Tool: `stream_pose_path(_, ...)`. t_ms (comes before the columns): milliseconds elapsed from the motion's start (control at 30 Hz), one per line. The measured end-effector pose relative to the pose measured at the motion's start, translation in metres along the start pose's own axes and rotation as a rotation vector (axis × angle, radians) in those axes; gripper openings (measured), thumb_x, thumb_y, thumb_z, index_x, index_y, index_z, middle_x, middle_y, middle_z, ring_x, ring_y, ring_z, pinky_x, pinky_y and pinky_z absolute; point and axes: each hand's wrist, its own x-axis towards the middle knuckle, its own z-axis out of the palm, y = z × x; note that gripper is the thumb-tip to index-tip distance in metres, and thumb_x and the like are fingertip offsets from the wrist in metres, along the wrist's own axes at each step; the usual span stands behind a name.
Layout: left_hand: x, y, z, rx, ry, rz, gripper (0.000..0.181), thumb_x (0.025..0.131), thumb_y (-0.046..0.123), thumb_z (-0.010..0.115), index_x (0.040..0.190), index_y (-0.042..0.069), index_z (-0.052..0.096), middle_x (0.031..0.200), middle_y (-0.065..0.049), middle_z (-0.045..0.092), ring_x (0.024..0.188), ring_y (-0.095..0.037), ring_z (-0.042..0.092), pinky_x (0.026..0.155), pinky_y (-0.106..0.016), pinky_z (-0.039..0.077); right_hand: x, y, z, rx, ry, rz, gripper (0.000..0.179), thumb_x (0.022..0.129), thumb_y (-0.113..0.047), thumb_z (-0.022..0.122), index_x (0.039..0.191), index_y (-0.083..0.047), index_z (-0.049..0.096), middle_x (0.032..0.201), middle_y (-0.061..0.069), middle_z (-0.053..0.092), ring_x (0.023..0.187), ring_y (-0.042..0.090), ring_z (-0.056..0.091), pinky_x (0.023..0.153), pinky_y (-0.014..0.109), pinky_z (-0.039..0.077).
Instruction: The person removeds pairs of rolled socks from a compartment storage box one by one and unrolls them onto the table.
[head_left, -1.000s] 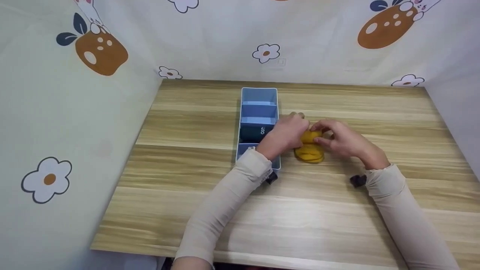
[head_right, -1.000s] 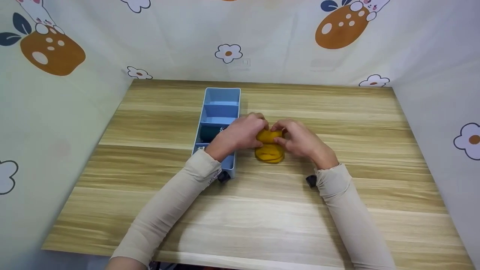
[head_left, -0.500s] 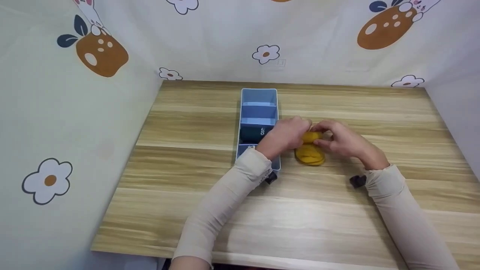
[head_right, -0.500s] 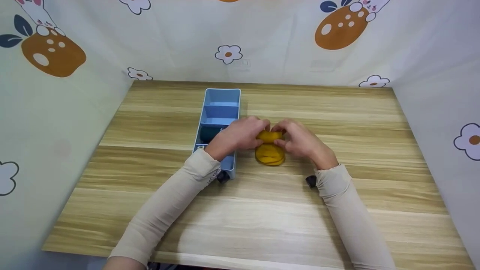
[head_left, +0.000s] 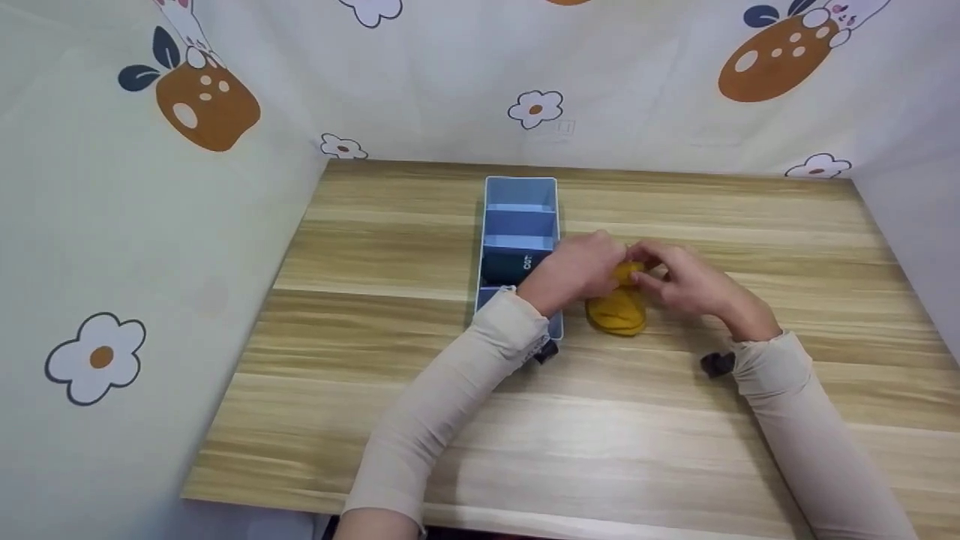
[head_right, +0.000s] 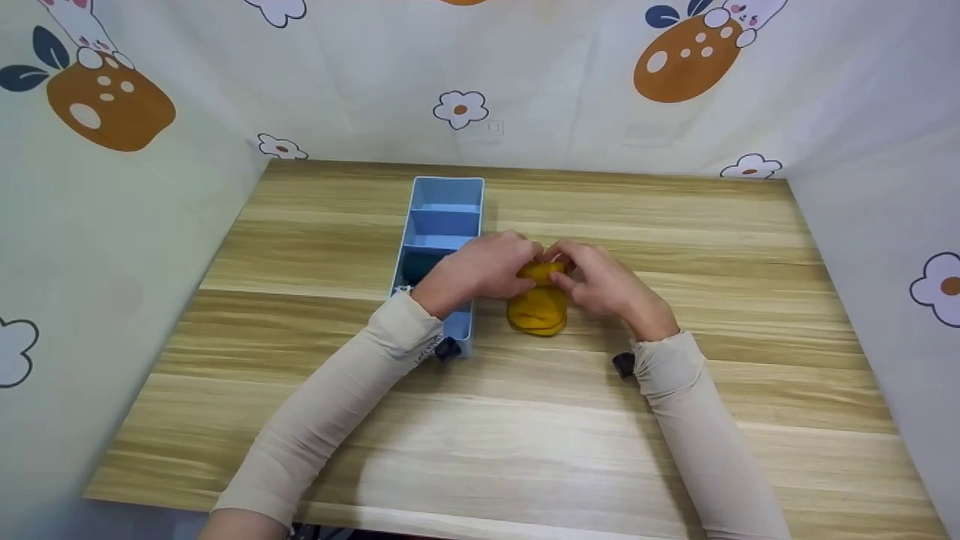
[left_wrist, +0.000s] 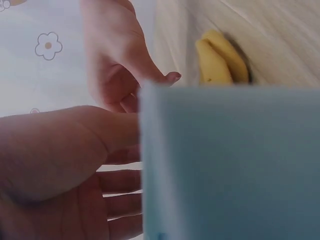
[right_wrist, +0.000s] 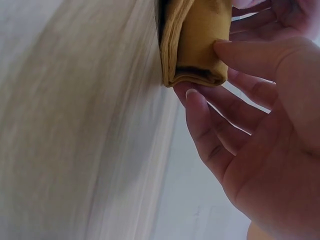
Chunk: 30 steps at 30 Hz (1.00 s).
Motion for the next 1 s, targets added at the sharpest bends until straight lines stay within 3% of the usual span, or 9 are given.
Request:
stream_pose_path(233,-0.001,0.004,-0.009,-0.015,-0.024,-0.031,0.027,0.103,0.020,0.072,0.130,0.017,0.074,0.120,-0.004,0.073,0.097,-0.019,0.066,0.082,-0.032,0.059,-0.001,0.000,0.000,-0.007,-0.003,0.023,0.028,0.109,-0.011,0.064,0.136,-0.005,0.068,0.133,0.015,0.075,0.121,0.036,0.070,0.098,0.057,0.058)
stream_pose_path(433,-0.001,0.001,-0.021,0.006,-0.013,-0.010,0.025,0.106,0.022,0.068,0.129,0.012,0.071,0.119,-0.005,0.073,0.095,-0.020,0.065,0.084,-0.034,0.060,0.000,0.003,0.001,-0.003,0.015,0.028,0.028,0.108,-0.008,0.064,0.135,-0.002,0.068,0.134,0.018,0.074,0.121,0.038,0.070,0.101,0.058,0.058)
stream_pose_path(567,0.004,-0.005,-0.025,-0.037,-0.048,0.024,0.033,0.105,0.030,0.070,0.133,0.010,0.070,0.121,-0.005,0.072,0.099,-0.019,0.064,0.090,-0.033,0.059,0.000,0.004,0.002,0.009,0.023,0.030,0.027,0.108,-0.008,0.064,0.134,-0.003,0.069,0.133,0.016,0.074,0.122,0.037,0.070,0.099,0.056,0.058)
stream_pose_path(700,0.009,-0.014,-0.022,-0.079,-0.117,0.023,0.035,0.102,0.024,0.073,0.134,0.011,0.069,0.126,-0.004,0.071,0.101,-0.018,0.063,0.092,-0.031,0.058,0.001,0.002,0.003,0.020,0.023,0.021,0.025,0.109,-0.012,0.064,0.132,-0.007,0.071,0.133,0.013,0.075,0.123,0.034,0.071,0.096,0.046,0.059)
stream_pose_path(833,0.012,-0.020,-0.018,-0.145,-0.191,0.008,0.039,0.095,0.022,0.083,0.131,0.012,0.070,0.119,-0.003,0.072,0.097,-0.018,0.064,0.086,-0.030,0.057,0.002,0.002,0.003,0.042,0.031,0.020,0.023,0.109,-0.012,0.064,0.130,-0.007,0.071,0.128,0.012,0.076,0.119,0.031,0.071,0.094,0.032,0.057)
stream_pose_path(933,0.014,-0.022,-0.017,-0.176,-0.218,0.009,0.042,0.092,0.023,0.087,0.130,0.012,0.071,0.116,-0.002,0.073,0.096,-0.019,0.064,0.086,-0.029,0.056,0.002,0.004,0.003,0.061,0.044,0.023,0.022,0.109,-0.010,0.064,0.129,-0.005,0.071,0.125,0.013,0.076,0.116,0.030,0.071,0.094,0.025,0.054)
stream_pose_path(1000,0.016,-0.023,-0.016,-0.144,-0.217,0.013,0.040,0.095,0.020,0.084,0.132,0.013,0.070,0.118,-0.002,0.071,0.098,-0.019,0.063,0.088,-0.030,0.056,0.003,0.005,0.004,0.068,0.059,0.018,0.022,0.108,-0.009,0.064,0.128,-0.003,0.071,0.124,0.015,0.076,0.115,0.031,0.072,0.094,0.022,0.054)
